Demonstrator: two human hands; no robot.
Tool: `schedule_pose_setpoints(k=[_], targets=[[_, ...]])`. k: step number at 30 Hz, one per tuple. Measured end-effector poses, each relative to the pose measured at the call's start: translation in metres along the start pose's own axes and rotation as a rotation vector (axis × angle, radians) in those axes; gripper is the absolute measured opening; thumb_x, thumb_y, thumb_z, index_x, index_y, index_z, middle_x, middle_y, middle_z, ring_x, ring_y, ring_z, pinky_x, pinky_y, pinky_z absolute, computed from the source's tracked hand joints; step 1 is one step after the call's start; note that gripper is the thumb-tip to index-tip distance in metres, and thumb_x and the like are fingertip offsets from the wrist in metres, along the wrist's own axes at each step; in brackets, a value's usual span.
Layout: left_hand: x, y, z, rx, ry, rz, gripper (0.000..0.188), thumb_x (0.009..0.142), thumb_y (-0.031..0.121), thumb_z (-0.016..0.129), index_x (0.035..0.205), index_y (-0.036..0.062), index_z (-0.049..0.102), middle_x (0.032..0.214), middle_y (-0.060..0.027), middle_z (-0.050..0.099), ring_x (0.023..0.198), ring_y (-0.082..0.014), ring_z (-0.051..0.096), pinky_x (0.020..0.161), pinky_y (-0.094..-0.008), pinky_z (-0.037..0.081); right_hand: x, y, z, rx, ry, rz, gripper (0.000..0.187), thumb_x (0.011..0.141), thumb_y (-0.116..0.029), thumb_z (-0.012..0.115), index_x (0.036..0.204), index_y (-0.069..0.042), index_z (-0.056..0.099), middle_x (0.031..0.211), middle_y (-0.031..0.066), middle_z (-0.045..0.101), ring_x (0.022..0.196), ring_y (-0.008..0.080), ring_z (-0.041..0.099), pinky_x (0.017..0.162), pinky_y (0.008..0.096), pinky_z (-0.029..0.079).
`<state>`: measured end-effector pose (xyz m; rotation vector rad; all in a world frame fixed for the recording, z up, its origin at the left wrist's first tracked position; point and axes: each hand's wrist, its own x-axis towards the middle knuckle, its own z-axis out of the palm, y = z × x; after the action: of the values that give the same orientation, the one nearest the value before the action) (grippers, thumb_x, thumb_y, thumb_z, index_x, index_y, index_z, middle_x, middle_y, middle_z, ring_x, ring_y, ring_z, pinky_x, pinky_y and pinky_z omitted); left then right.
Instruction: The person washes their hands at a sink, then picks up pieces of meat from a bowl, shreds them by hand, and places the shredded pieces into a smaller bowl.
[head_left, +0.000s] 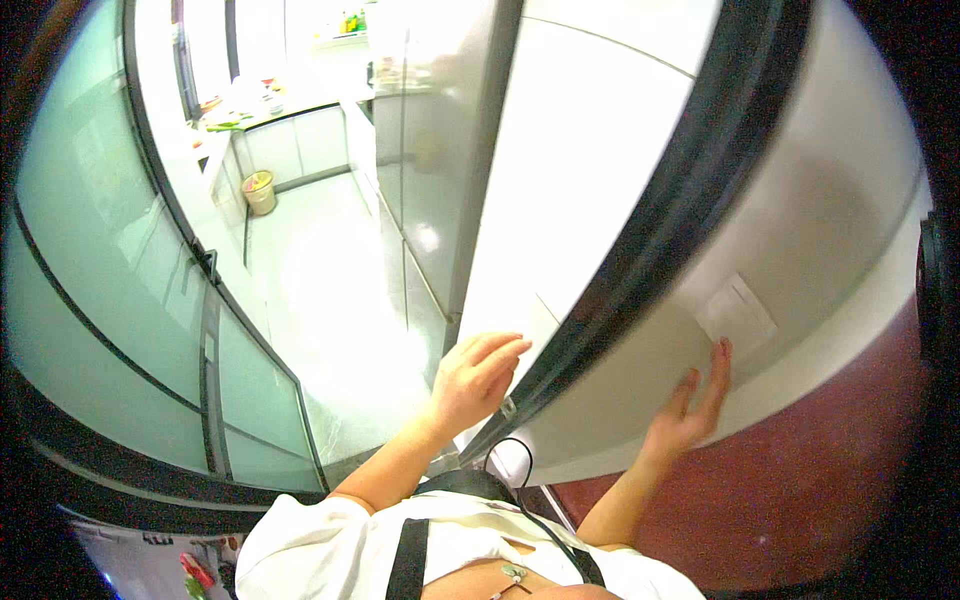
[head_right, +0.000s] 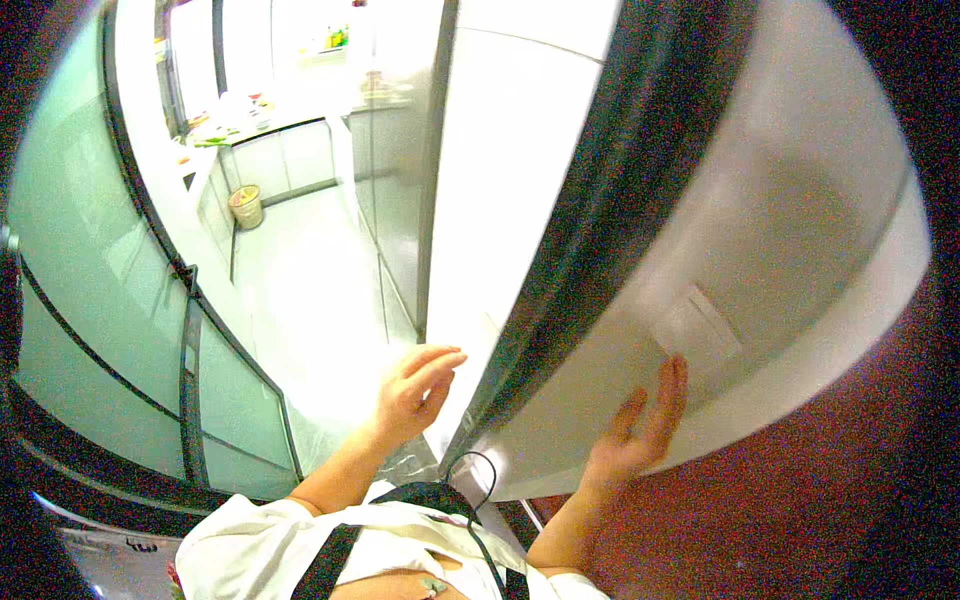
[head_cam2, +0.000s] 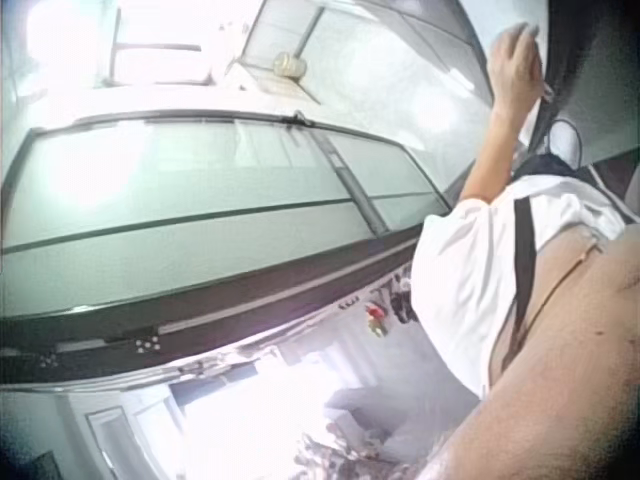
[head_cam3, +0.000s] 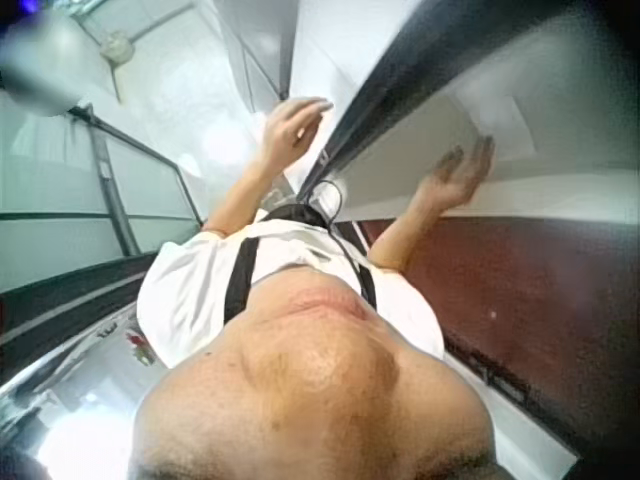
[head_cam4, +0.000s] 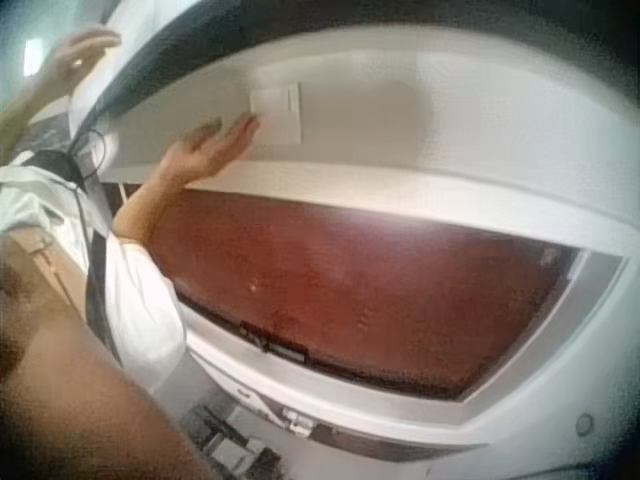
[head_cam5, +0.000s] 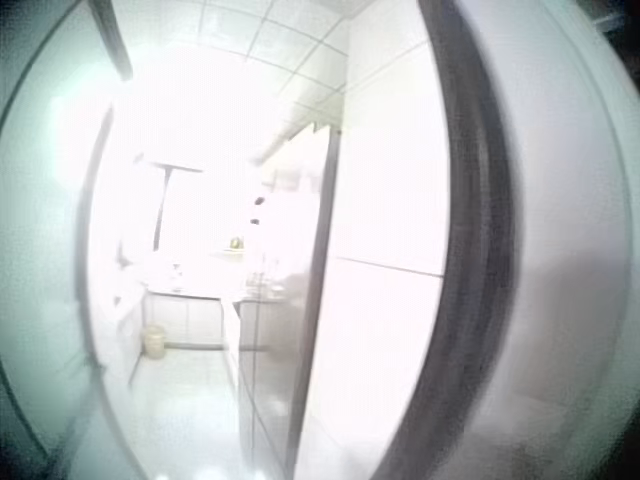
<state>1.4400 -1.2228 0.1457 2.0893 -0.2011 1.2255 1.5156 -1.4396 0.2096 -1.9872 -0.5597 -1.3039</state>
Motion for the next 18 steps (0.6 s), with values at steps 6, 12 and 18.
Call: schedule_pose_setpoints(k=[6, 12, 18], targets=[[0.006, -0.059, -0.034, 0.068, 0.043, 0.073, 0.024, 0.071, -0.003, 0.060, 0.094, 0.0052, 0.060, 0.092, -0.0099, 0.061, 0.079, -0.0254, 0.060, 0.068, -0.0328, 0.048, -0.026, -0.077, 0.035, 0.490, 0.047, -0.388, 0.016, 0.085, -0.014, 0.047, 0.090, 0.000, 0.055, 0.090, 0.0188, 0.060, 0.076, 0.0281, 0.060, 0.066, 0.0361, 0.050], [-0.004, -0.154, -0.140, 0.214, 0.087, 0.059, 0.027, 0.071, -0.004, 0.059, 0.095, 0.0055, 0.060, 0.093, -0.0086, 0.061, 0.078, -0.0245, 0.060, 0.066, -0.0326, 0.048, -0.059, -0.175, 0.160, 0.644, -0.252, -0.252, 0.012, 0.079, -0.006, 0.053, 0.089, -0.003, 0.059, 0.079, 0.0096, 0.063, 0.065, 0.0231, 0.061, 0.057, 0.0307, 0.049], [-0.002, -0.252, -0.252, 0.397, 0.146, -0.035, 0.022, 0.070, -0.002, 0.061, 0.091, 0.0054, 0.061, 0.087, -0.0072, 0.062, 0.075, -0.0224, 0.060, 0.063, -0.0313, 0.048, -0.081, -0.277, 0.303, 0.789, -0.466, -0.224, 0.017, 0.074, -0.002, 0.061, 0.091, -0.006, 0.060, 0.081, 0.0097, 0.063, 0.069, 0.0224, 0.063, 0.056, 0.0284, 0.050]])
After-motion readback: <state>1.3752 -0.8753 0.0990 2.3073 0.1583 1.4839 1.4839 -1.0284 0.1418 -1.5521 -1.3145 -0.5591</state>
